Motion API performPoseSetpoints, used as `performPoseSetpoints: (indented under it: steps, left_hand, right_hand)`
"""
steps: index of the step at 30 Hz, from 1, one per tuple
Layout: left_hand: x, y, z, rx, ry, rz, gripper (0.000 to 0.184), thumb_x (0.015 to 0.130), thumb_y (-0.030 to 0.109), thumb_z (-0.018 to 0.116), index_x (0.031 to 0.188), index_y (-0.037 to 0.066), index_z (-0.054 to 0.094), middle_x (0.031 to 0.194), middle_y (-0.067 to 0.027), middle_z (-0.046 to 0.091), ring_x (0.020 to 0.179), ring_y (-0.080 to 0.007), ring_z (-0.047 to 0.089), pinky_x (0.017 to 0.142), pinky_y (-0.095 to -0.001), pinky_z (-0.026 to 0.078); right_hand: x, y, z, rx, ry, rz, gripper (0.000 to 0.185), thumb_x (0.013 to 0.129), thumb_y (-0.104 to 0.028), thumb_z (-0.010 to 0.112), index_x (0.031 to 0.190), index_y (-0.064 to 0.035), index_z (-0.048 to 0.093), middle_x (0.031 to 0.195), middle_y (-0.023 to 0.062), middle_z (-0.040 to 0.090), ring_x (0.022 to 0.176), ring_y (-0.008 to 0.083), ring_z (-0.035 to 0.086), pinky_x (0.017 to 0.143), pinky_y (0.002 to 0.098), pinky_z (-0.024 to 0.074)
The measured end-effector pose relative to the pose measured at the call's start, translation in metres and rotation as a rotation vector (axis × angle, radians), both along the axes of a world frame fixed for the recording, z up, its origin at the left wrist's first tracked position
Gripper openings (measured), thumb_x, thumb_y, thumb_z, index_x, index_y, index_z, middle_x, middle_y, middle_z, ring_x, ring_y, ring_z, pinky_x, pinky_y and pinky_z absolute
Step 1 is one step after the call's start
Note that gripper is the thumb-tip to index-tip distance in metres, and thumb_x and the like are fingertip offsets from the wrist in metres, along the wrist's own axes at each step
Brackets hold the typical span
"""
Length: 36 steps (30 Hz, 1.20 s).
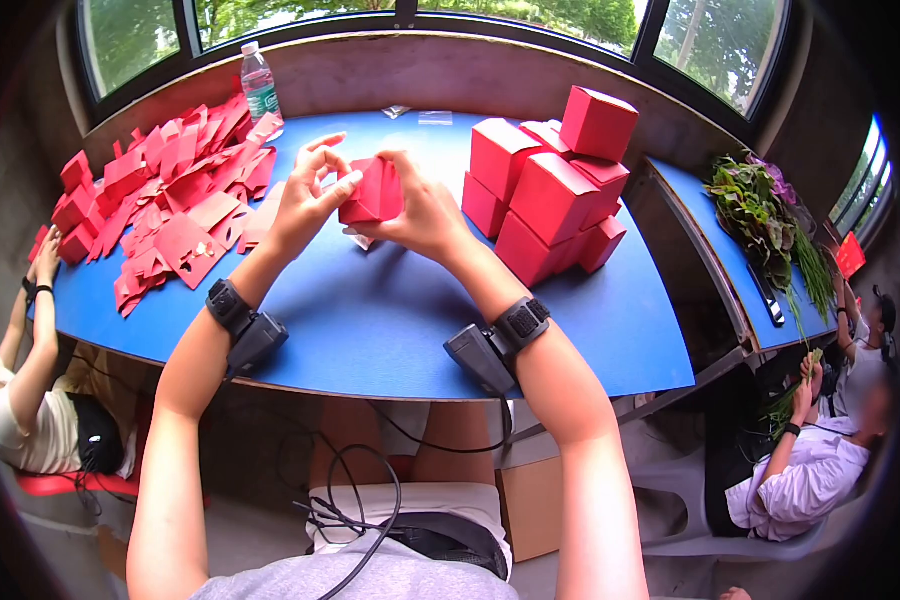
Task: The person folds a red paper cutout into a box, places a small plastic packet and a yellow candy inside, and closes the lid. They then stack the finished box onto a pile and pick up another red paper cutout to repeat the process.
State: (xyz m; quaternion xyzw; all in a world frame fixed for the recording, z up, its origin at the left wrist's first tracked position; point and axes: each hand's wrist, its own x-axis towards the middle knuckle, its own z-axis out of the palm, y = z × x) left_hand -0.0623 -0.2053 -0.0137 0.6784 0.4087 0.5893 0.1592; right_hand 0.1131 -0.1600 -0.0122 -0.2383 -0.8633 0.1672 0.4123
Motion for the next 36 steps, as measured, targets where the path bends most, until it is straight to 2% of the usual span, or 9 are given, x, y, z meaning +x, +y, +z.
performPoseSetpoints:
  steps: [1, 3, 7, 12, 19, 21, 22, 27, 36]
  left_hand:
    - [-0.001, 0.001, -0.001, -0.001, 0.000, 0.000, 0.021, 0.080, 0.019, 0.065, 0.087, 0.002, 0.054, 0.127, -0.0176, 0.032, 0.124, -0.0293, 0.036, 0.090, -0.0408, 0.048]
    - [-0.004, 0.006, -0.004, 0.016, 0.014, 0.000, 0.022, 0.080, 0.020, 0.065, 0.087, 0.002, 0.054, 0.126, -0.0174, 0.034, 0.122, -0.0278, 0.037, 0.090, -0.0408, 0.048]
    - [-0.009, 0.012, -0.008, 0.066, 0.080, 0.013, 0.022, 0.081, 0.021, 0.064, 0.089, 0.003, 0.054, 0.125, -0.0171, 0.036, 0.118, -0.0260, 0.042, 0.089, -0.0410, 0.048]
    - [-0.004, 0.009, -0.006, 0.035, -0.001, -0.016, 0.026, 0.081, 0.026, 0.066, 0.090, 0.004, 0.055, 0.123, -0.0164, 0.038, 0.107, -0.0236, 0.051, 0.090, -0.0392, 0.046]
    - [-0.004, 0.007, -0.007, -0.036, -0.079, -0.097, 0.022, 0.087, 0.025, 0.059, 0.095, 0.005, 0.054, 0.123, -0.0155, 0.041, 0.110, -0.0234, 0.049, 0.091, -0.0364, 0.044]
    - [-0.008, 0.010, -0.008, -0.090, -0.079, -0.180, 0.018, 0.092, 0.020, 0.053, 0.103, 0.007, 0.048, 0.131, -0.0131, 0.038, 0.117, -0.0186, 0.044, 0.097, -0.0296, 0.036]
    - [-0.007, 0.010, -0.008, -0.091, -0.079, -0.180, 0.018, 0.092, 0.020, 0.053, 0.103, 0.007, 0.048, 0.131, -0.0131, 0.038, 0.117, -0.0186, 0.044, 0.097, -0.0296, 0.036]
    - [0.000, 0.003, -0.003, -0.127, -0.176, -0.236, 0.025, 0.093, 0.017, 0.050, 0.114, 0.006, 0.042, 0.128, -0.0120, 0.039, 0.115, -0.0164, 0.045, 0.096, -0.0277, 0.035]
    - [0.002, 0.002, -0.002, -0.177, -0.211, -0.276, 0.037, 0.090, 0.016, 0.054, 0.122, 0.004, 0.037, 0.121, -0.0095, 0.041, 0.112, -0.0158, 0.045, 0.096, -0.0282, 0.036]
  right_hand:
    - [-0.001, 0.002, -0.002, -0.001, 0.000, 0.000, 0.080, 0.058, -0.031, 0.084, 0.121, -0.0075, 0.040, 0.108, 0.0179, 0.057, 0.105, 0.0300, 0.056, 0.089, 0.0398, 0.0471]
    - [-0.004, 0.007, -0.007, 0.141, 0.098, -0.002, 0.084, 0.052, -0.038, 0.085, 0.117, -0.0056, 0.043, 0.096, 0.0207, 0.060, 0.088, 0.0358, 0.061, 0.075, 0.0408, 0.0499]
    - [-0.002, 0.006, -0.005, 0.108, 0.078, -0.012, 0.084, 0.052, -0.038, 0.085, 0.117, -0.0056, 0.043, 0.097, 0.0208, 0.060, 0.089, 0.0359, 0.061, 0.075, 0.0411, 0.0497]
    - [-0.001, 0.004, -0.004, 0.129, 0.081, 0.000, 0.083, 0.053, -0.038, 0.085, 0.117, -0.0058, 0.043, 0.097, 0.0207, 0.060, 0.089, 0.0359, 0.061, 0.076, 0.0415, 0.0496]
    - [-0.001, 0.007, -0.005, 0.113, 0.101, 0.004, 0.082, 0.053, -0.037, 0.085, 0.116, -0.0063, 0.043, 0.098, 0.0205, 0.059, 0.089, 0.0362, 0.060, 0.076, 0.0414, 0.0496]
    - [-0.002, 0.007, -0.005, 0.110, 0.113, 0.009, 0.081, 0.053, -0.037, 0.085, 0.116, -0.0065, 0.042, 0.097, 0.0200, 0.059, 0.089, 0.0361, 0.060, 0.076, 0.0417, 0.0495]
    - [-0.001, 0.007, -0.004, 0.109, 0.113, 0.008, 0.081, 0.053, -0.037, 0.085, 0.116, -0.0065, 0.042, 0.097, 0.0200, 0.059, 0.089, 0.0361, 0.060, 0.076, 0.0417, 0.0495]
    - [0.000, 0.006, -0.003, 0.142, 0.105, 0.017, 0.079, 0.055, -0.036, 0.084, 0.115, -0.0069, 0.042, 0.097, 0.0197, 0.059, 0.089, 0.0364, 0.060, 0.075, 0.0415, 0.0494]
    - [0.000, 0.006, -0.004, 0.171, 0.073, 0.001, 0.080, 0.055, -0.035, 0.084, 0.117, -0.0086, 0.042, 0.106, 0.0168, 0.057, 0.091, 0.0366, 0.059, 0.075, 0.0423, 0.0501]
